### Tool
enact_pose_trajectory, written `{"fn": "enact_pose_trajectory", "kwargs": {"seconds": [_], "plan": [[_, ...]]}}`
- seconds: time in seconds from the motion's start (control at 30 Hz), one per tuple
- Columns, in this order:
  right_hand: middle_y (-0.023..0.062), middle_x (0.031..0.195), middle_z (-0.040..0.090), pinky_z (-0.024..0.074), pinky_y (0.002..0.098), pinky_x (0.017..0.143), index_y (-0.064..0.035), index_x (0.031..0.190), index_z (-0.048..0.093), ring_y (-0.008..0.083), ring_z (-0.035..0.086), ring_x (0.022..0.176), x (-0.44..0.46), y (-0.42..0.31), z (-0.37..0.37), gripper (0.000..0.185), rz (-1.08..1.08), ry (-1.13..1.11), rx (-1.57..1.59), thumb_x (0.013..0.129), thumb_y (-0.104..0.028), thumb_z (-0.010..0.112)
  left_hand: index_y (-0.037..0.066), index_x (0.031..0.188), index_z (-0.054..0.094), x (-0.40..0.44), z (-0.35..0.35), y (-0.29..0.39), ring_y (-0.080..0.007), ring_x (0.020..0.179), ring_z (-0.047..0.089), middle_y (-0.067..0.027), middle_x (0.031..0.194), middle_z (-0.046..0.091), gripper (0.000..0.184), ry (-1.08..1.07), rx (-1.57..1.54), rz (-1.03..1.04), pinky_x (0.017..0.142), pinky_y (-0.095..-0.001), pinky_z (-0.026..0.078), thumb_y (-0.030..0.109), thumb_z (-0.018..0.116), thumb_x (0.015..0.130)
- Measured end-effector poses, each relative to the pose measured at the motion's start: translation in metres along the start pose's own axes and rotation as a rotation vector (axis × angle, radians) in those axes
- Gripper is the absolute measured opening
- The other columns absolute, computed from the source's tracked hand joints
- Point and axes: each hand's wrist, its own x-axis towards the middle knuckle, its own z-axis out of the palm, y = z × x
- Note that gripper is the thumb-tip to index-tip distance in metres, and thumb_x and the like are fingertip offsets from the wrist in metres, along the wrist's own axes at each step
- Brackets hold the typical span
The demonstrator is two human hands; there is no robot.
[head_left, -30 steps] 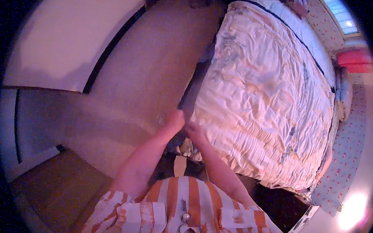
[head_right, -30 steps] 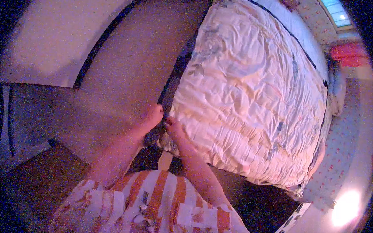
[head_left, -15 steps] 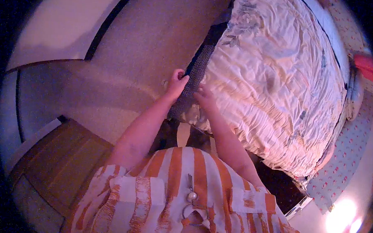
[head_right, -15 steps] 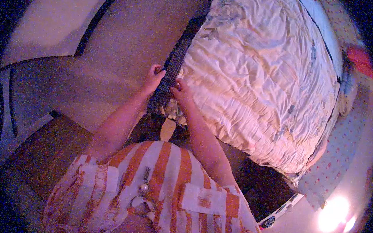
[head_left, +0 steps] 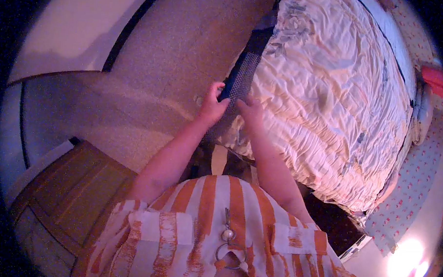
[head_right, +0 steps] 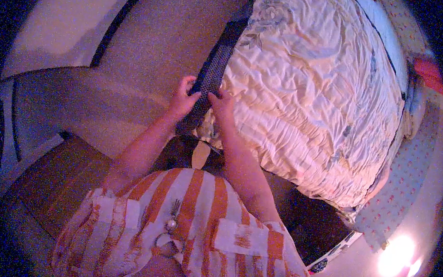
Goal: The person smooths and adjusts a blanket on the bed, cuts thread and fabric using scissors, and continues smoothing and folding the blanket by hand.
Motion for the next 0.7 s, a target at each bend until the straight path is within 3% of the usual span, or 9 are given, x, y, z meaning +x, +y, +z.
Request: {"fn": "enact_pose_trajectory", "kwargs": {"seconds": [0.07,0.13,0.17,0.23,0.33,0.57,0.7], "plan": [[0.0058,0.081,0.057,0.0428,0.0264,0.058,0.0011,0.092,0.055,0.0133,0.053,0.066,0.006,0.003,-0.005,0.024,0.07,-0.09,0.074,0.071,-0.011,0.059,0.007,0.107,0.04,-0.001,0.001,0.001,-0.0227,0.087,0.051,-0.012,0.093,0.051,0.044,-0.013,-0.046,-0.012,0.077,-0.0331,0.04,-0.001,0.058,0.067],[0.0055,0.081,0.058,0.0444,0.0278,0.059,0.0016,0.094,0.055,0.0147,0.054,0.066,0.011,0.006,-0.008,0.024,0.176,-0.199,0.238,0.072,-0.008,0.057,0.006,0.098,0.046,-0.002,0.003,0.006,-0.0279,0.086,0.05,-0.0127,0.093,0.051,0.037,0.176,0.418,0.427,0.077,-0.0365,0.039,0.001,0.06,0.064],[0.0055,0.081,0.058,0.0444,0.0278,0.059,0.0016,0.094,0.055,0.0147,0.054,0.066,0.012,0.008,-0.008,0.024,0.176,-0.199,0.239,0.072,-0.008,0.057,0.006,0.098,0.046,-0.004,0.004,0.009,-0.0279,0.086,0.05,-0.0127,0.093,0.051,0.037,0.176,0.418,0.428,0.077,-0.0365,0.039,0.001,0.06,0.064],[0.0059,0.084,0.058,0.0449,0.0283,0.063,0.001,0.096,0.054,0.0157,0.055,0.071,0.011,0.009,-0.007,0.024,0.181,-0.193,0.31,0.073,-0.004,0.055,0.005,0.084,0.053,-0.007,0.004,0.02,-0.0311,0.08,0.048,-0.0121,0.084,0.052,0.024,0.119,0.686,0.478,0.075,-0.0386,0.038,0.004,0.061,0.061],[0.0064,0.087,0.057,0.0442,0.0276,0.067,0.0004,0.098,0.054,0.0155,0.054,0.075,0.011,0.016,-0.005,0.024,0.131,-0.205,0.432,0.074,-0.003,0.053,0.005,0.071,0.056,-0.003,0.009,0.018,-0.0294,0.077,0.049,-0.0102,0.077,0.053,0.011,0.135,0.69,0.417,0.07,-0.0379,0.04,0.008,0.061,0.062],[0.0055,0.091,0.057,0.0431,0.027,0.071,-0.0002,0.1,0.053,0.0148,0.053,0.08,0.01,0.02,-0.005,0.026,0.094,-0.206,0.388,0.074,-0.002,0.052,0.007,0.067,0.057,0.007,0.014,0.01,-0.0289,0.077,0.049,-0.0088,0.076,0.054,0.006,0.087,0.78,0.41,0.066,-0.0398,0.041,0.011,0.06,0.064],[0.0036,0.082,0.058,0.0429,0.0254,0.065,-0.0005,0.094,0.056,0.0128,0.053,0.07,0.009,0.02,-0.003,0.021,0.037,-0.154,0.358,0.073,-0.002,0.055,0.007,0.065,0.055,0.01,0.017,0.008,-0.0287,0.077,0.05,-0.0095,0.075,0.054,0.005,0.072,0.795,0.391,0.066,-0.04,0.041,0.011,0.058,0.064]]}}
